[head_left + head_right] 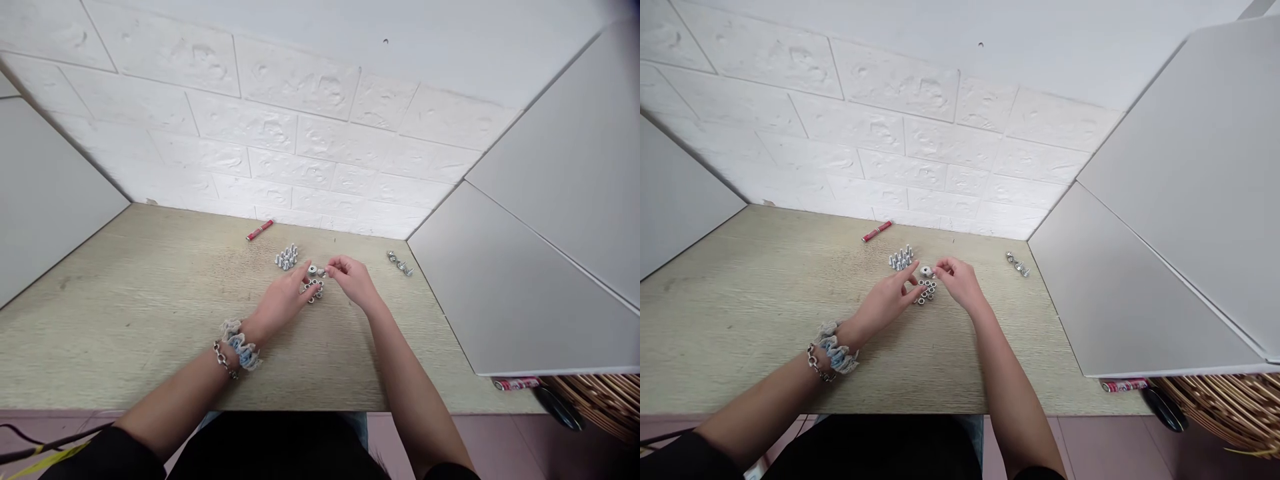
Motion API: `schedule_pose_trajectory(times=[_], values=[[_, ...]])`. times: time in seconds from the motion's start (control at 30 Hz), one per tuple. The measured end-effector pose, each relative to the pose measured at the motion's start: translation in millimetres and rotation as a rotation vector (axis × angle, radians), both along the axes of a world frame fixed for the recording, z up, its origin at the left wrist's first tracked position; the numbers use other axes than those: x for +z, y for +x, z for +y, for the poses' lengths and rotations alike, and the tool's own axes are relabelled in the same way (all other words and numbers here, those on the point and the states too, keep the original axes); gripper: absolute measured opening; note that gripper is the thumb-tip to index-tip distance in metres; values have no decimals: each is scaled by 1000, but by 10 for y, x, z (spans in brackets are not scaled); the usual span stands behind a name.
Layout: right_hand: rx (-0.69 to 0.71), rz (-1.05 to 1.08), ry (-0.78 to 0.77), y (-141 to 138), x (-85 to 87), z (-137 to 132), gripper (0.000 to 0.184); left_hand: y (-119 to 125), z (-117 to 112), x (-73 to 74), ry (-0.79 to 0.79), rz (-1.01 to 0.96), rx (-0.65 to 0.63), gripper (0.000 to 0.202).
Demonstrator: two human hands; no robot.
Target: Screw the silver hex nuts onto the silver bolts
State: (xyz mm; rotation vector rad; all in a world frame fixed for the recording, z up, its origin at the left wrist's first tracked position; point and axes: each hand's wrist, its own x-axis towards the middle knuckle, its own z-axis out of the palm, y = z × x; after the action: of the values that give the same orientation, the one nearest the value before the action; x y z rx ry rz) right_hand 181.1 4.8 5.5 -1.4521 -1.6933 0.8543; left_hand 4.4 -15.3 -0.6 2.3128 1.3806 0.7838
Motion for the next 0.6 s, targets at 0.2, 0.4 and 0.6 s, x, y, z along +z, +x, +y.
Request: schedule_pose_trajectory(times=[0.2,0.4,0.6], values=[[-326,-452,2,328,-174,146,16,12,5,-12,-46,47,14,41],[-424,-530,-54,419,-209,168,16,16,-12,1,9,56,-24,32],[-429,-482,-73,384,-182,155,19,20,-48,-7,123,130,-138,31]])
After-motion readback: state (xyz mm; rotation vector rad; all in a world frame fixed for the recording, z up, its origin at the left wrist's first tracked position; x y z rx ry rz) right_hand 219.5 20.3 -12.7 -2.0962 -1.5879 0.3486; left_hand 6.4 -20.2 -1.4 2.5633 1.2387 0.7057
